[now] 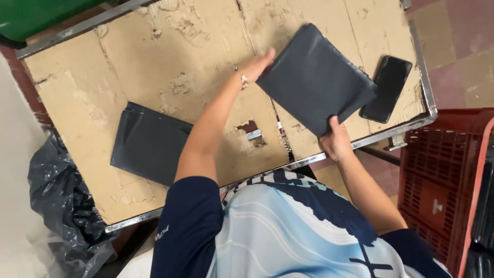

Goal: Folding plastic bags and stacking them into a plastic crate

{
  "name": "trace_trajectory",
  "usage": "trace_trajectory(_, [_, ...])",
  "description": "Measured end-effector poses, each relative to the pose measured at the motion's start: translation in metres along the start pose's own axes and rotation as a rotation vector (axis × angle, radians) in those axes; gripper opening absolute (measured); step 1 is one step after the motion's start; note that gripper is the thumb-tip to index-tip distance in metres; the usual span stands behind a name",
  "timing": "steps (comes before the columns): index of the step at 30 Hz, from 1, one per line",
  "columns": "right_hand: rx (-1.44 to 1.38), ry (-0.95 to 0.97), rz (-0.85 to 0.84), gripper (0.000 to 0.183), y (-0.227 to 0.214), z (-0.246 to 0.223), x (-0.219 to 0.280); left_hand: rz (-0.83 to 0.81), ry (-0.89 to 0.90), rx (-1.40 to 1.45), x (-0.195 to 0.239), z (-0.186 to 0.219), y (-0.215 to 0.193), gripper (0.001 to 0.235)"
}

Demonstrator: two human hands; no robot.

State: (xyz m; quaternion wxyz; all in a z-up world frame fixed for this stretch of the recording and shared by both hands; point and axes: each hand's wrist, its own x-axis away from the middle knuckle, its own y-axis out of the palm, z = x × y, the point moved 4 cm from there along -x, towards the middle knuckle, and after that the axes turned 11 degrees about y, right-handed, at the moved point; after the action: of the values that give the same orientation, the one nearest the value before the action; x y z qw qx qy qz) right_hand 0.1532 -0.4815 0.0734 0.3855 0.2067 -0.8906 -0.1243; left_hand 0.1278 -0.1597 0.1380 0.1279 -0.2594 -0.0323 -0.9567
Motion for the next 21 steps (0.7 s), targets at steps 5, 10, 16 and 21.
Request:
trace_trajectory(5, [-0.281, 0.278, 0.061, 0.040, -0.026, 0.009, -0.027, 0.245, 0.506, -0.997, -0.034, -0.020, -0.004, 0.038])
trace_trajectory(10, [-0.277, 0.298, 0.169, 0.038, -0.002, -0.005, -0.012, 0.486, 0.349, -1.131, -0.070, -0.030, 0.041, 0.052])
trace_trajectory(16, [0.050, 0.015, 0.134, 0.025, -0.025, -0.008, -0.005, 0.556, 1.112, -1.110, 0.045, 0.015, 0.074, 0.014])
trace_trajectory(21, [0.155, -0.015, -0.070, 0.027, 0.005, 0.015, -0.018, 0.474, 1.470, -0.752, 0.214, 0.051, 0.043, 0.005])
